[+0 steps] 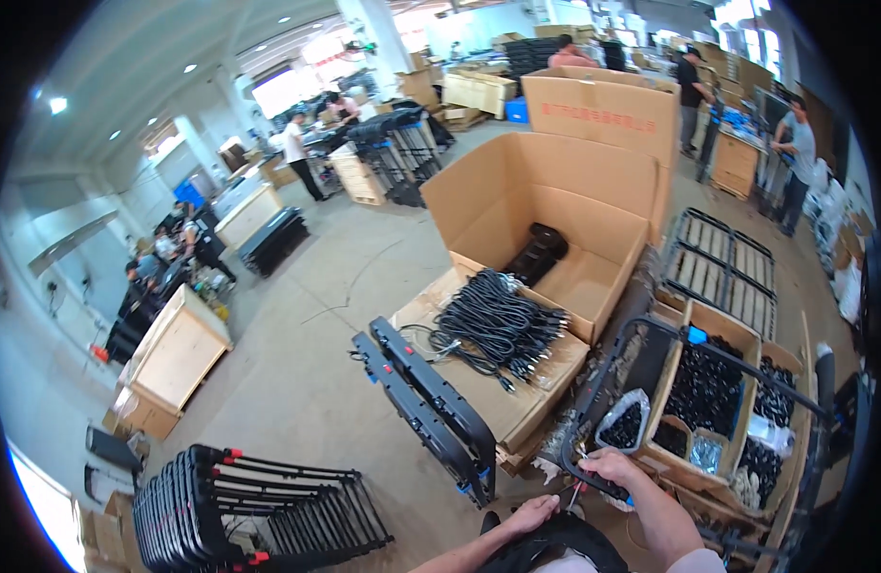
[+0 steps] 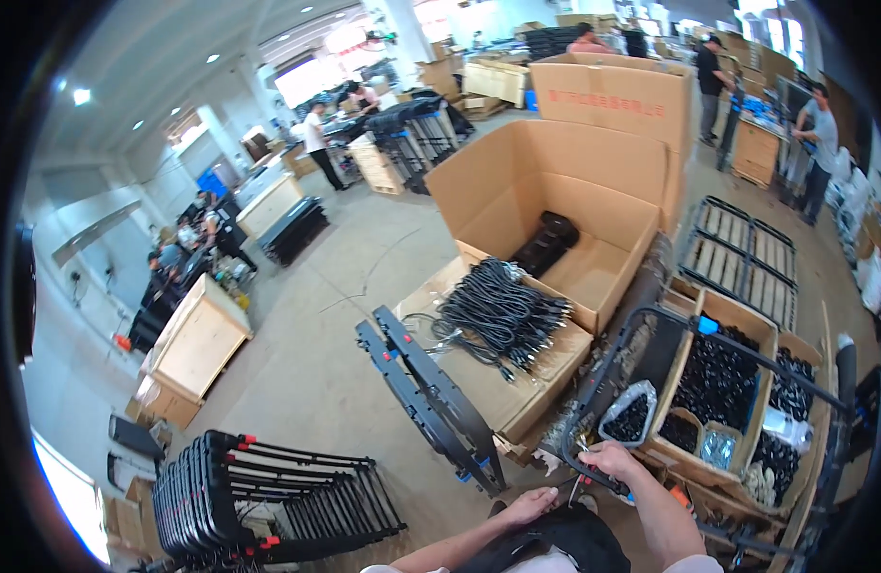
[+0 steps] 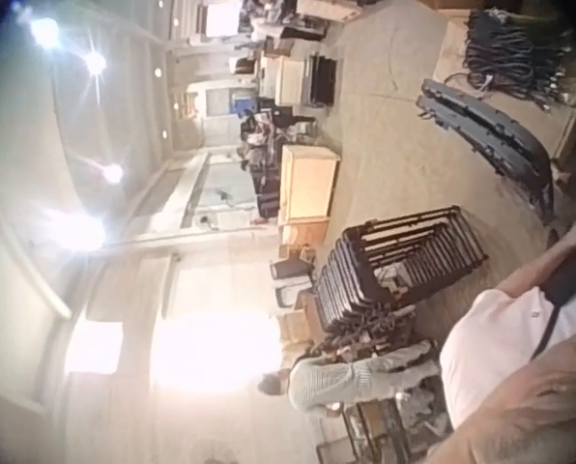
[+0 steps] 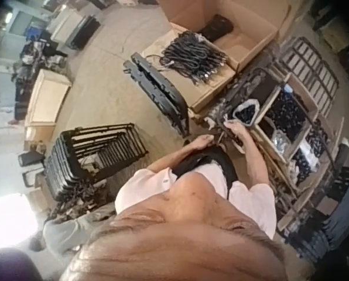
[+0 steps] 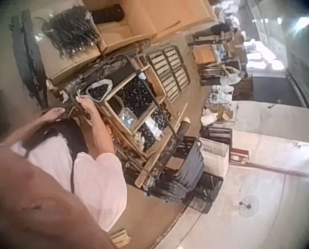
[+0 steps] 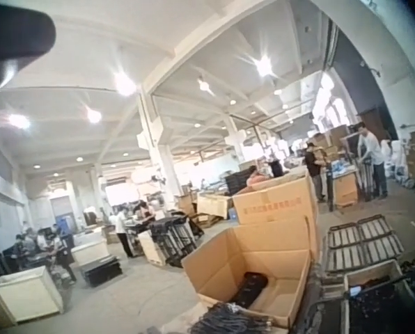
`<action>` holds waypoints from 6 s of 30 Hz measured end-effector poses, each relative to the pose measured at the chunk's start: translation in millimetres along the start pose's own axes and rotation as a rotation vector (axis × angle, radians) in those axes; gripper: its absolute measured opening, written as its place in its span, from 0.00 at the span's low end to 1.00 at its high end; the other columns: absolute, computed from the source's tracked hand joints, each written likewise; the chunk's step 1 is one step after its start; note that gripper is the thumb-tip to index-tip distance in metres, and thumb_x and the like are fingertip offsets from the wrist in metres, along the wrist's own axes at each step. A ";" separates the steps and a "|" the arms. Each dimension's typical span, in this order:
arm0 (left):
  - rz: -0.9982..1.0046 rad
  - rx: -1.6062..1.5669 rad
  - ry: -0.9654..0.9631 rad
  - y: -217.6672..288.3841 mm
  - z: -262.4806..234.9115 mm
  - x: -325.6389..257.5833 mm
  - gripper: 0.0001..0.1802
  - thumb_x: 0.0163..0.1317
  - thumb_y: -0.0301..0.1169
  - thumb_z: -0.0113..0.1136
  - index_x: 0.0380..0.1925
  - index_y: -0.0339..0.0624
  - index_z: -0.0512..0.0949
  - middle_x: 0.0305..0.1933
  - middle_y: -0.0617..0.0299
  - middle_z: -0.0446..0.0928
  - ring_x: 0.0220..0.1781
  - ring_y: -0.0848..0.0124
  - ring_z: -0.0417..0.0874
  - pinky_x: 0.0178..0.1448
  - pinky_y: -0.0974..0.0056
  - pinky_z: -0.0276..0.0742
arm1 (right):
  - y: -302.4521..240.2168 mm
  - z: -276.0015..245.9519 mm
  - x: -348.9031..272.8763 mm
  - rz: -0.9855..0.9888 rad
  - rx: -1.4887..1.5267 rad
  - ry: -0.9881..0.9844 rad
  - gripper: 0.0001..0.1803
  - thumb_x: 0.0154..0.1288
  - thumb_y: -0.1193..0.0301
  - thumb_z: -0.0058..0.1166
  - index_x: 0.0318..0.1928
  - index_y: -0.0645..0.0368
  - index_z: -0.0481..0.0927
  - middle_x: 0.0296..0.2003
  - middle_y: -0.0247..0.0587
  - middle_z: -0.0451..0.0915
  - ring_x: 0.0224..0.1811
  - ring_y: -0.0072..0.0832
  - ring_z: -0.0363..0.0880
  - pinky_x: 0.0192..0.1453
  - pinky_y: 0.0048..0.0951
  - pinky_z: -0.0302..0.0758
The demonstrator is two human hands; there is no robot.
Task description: Assembling plastic machine components using a power screwdriver and various fasteners.
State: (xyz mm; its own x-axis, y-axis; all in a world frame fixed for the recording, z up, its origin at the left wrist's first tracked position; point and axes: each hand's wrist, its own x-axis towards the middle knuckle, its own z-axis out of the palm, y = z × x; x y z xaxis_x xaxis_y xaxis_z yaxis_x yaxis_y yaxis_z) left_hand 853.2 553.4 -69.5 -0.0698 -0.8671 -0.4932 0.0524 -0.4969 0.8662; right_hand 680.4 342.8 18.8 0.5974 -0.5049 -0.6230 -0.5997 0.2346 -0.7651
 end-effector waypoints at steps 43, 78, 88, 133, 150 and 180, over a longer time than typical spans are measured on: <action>-0.058 0.115 0.004 83.5 23.6 38.3 0.15 0.82 0.34 0.49 0.53 0.33 0.76 0.46 0.54 0.86 0.44 0.68 0.88 0.51 0.62 0.85 | -14.5 -28.6 74.0 -0.325 -0.201 0.532 0.23 0.72 0.55 0.55 0.31 0.66 0.77 0.29 0.60 0.82 0.38 0.56 0.83 0.43 0.50 0.75; -0.199 -0.217 0.052 89.7 36.3 38.8 0.15 0.81 0.37 0.48 0.52 0.36 0.78 0.46 0.55 0.86 0.41 0.70 0.87 0.46 0.65 0.83 | 11.7 -96.2 42.7 -0.246 -1.067 0.364 0.19 0.56 0.61 0.69 0.42 0.61 0.82 0.40 0.52 0.86 0.47 0.50 0.86 0.52 0.51 0.81; -0.194 -0.211 0.003 82.8 29.4 42.4 0.17 0.81 0.39 0.48 0.53 0.36 0.78 0.47 0.54 0.87 0.41 0.69 0.88 0.46 0.65 0.84 | 4.0 -113.0 35.7 -0.302 -0.931 0.333 0.13 0.64 0.65 0.59 0.41 0.62 0.82 0.37 0.58 0.85 0.46 0.56 0.85 0.52 0.55 0.79; -0.131 -0.324 0.090 91.9 35.1 43.5 0.10 0.74 0.30 0.52 0.47 0.38 0.80 0.36 0.59 0.83 0.29 0.70 0.82 0.32 0.64 0.78 | -13.5 36.0 -34.8 -0.302 -0.141 0.169 0.17 0.63 0.67 0.67 0.47 0.67 0.81 0.41 0.45 0.83 0.44 0.35 0.84 0.50 0.37 0.79; -0.188 -0.252 0.011 91.6 27.5 44.5 0.13 0.79 0.36 0.52 0.46 0.38 0.79 0.38 0.58 0.85 0.34 0.67 0.87 0.38 0.64 0.84 | 23.3 46.2 -111.6 -0.086 0.582 0.205 0.10 0.78 0.66 0.55 0.50 0.59 0.81 0.33 0.30 0.78 0.31 0.17 0.76 0.34 0.21 0.73; -0.215 -0.146 0.105 95.8 14.0 47.7 0.16 0.70 0.38 0.67 0.44 0.37 0.76 0.36 0.61 0.83 0.28 0.74 0.84 0.30 0.66 0.82 | 62.8 111.7 -38.7 -0.058 1.212 0.307 0.07 0.75 0.62 0.59 0.48 0.46 0.85 0.35 0.26 0.84 0.36 0.21 0.77 0.41 0.27 0.63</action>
State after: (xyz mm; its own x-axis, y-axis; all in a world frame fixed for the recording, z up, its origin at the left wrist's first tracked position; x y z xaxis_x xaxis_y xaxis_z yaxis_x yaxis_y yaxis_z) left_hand 840.9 464.9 -8.9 0.0083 -0.7360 -0.6769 0.1906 -0.6633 0.7236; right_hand 679.1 469.9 -23.4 0.3603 -0.6742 -0.6447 0.3964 0.7363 -0.5484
